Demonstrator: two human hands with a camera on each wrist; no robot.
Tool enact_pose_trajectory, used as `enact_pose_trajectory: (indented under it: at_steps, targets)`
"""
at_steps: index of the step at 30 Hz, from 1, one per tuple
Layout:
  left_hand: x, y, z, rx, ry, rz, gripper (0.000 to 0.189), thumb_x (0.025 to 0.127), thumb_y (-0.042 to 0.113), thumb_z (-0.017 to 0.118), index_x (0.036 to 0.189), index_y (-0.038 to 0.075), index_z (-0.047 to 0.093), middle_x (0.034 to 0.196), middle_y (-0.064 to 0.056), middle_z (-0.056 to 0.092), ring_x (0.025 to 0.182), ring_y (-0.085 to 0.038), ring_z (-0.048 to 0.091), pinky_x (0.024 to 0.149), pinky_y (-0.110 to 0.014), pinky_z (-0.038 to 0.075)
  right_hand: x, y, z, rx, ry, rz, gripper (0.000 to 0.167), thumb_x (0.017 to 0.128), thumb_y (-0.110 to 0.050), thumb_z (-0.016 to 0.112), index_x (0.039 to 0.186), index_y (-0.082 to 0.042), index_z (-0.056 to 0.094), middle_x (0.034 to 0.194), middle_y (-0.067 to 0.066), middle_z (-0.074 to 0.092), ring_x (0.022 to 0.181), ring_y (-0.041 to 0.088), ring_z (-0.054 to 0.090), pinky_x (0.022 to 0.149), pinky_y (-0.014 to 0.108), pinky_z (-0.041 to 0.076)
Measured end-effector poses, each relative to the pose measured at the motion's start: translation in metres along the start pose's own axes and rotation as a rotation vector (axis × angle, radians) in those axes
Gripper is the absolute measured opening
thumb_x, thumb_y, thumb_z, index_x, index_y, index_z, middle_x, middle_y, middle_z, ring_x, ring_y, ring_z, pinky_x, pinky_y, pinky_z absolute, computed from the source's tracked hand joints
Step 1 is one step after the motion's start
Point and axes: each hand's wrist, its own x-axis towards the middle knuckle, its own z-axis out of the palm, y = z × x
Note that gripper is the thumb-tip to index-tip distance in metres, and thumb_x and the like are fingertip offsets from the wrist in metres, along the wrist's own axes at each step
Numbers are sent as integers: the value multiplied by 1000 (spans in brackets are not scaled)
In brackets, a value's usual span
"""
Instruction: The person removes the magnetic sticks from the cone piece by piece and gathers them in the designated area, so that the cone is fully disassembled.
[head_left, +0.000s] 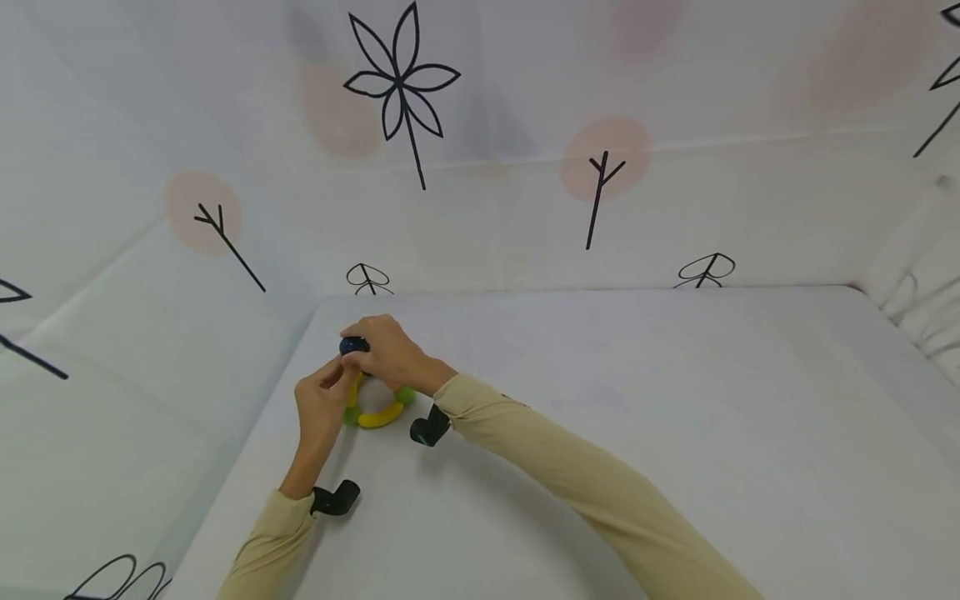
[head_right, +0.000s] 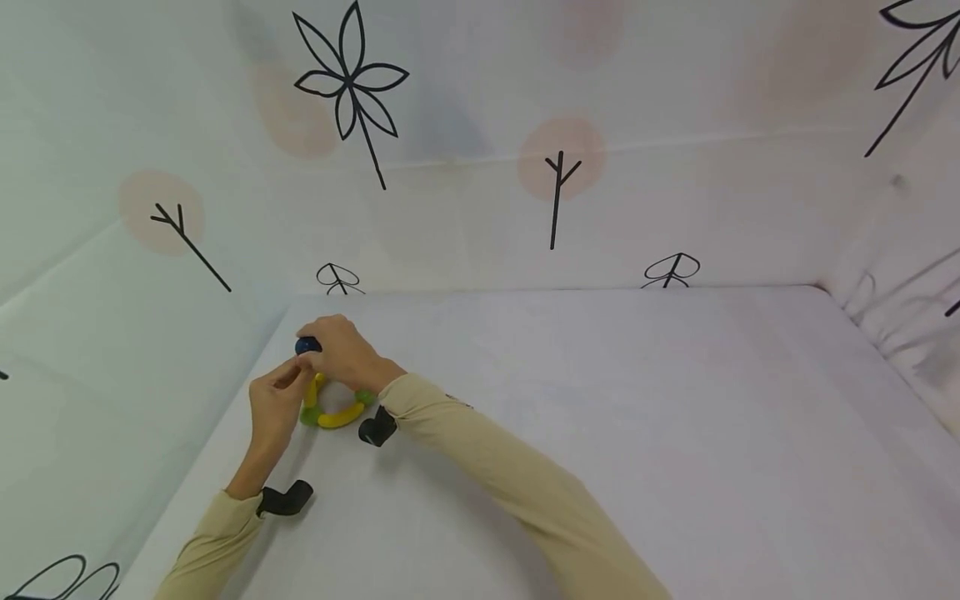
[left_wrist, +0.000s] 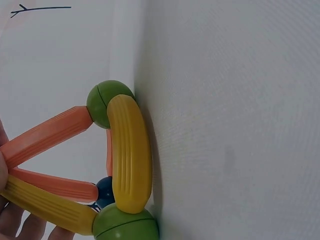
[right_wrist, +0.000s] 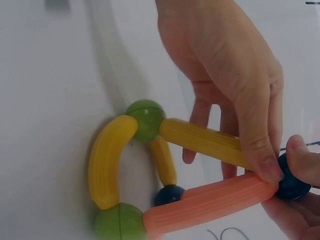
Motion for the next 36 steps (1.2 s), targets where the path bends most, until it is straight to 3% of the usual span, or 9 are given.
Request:
enact_pose_trajectory:
  at_steps: [6,9,13,18,23,29,32,36]
  targets:
    - [0,3,2,42,4,8,36,90,16,66,120,-2,61,119,-18,61,108,-32,60,78,-10,46,6,-2,-6,65,53,-36,37,88,-16,69,121,-1,63,112,10,65,91,12,60,73,12,46]
    - [4,-10,4,25,9,16,37,89,18,68,121,1,62,118,-16,62,109,-31,60,77,-10,46,6,2,-11,111,54,-42,36,86,-13,70,119,-1,64,113,10,65,91,14,60,72,13,47]
    - [10,-28,5,4,23,-3,39,86,26,70,121,11,64,118,-6,64,109,-20,61,79,-11,47,1,15,-20,228,74,-6,33,83,-7,72,114,-1,65,112,11,65,91,17,61,73,15,49]
    - [11,-32,4,45,26,-18,44,85,33,71,123,13,64,121,-2,63,112,-16,59,90,-22,47,-11,39,-35,342,122,56,31,79,-4,75,109,0,66,105,11,65,92,18,63,76,18,51]
    - [10,-27,3,50,20,-9,42,84,28,72,123,12,64,121,-2,63,111,-18,59,93,-30,46,-28,67,-48,351,160,128,31,79,-6,76,108,0,67,103,10,65,93,19,63,76,23,52]
    - [2,2,0,55,-11,15,39,87,15,70,123,3,61,122,-13,61,113,-28,58,94,-42,45,-48,101,-51,355,161,261,32,79,-8,76,109,-3,67,106,8,65,94,19,64,78,28,53]
    - [4,-5,-2,71,-18,8,41,87,17,70,124,3,61,123,-14,60,113,-29,57,94,-40,46,-56,115,-51,324,165,299,34,79,-7,76,110,0,67,107,10,65,96,22,64,81,30,52]
    - [9,-25,0,85,-11,-8,44,85,28,71,125,10,62,123,-6,62,112,-21,58,92,-28,47,-67,134,-50,257,181,329,35,78,-6,77,110,3,67,104,12,66,96,23,63,82,32,51]
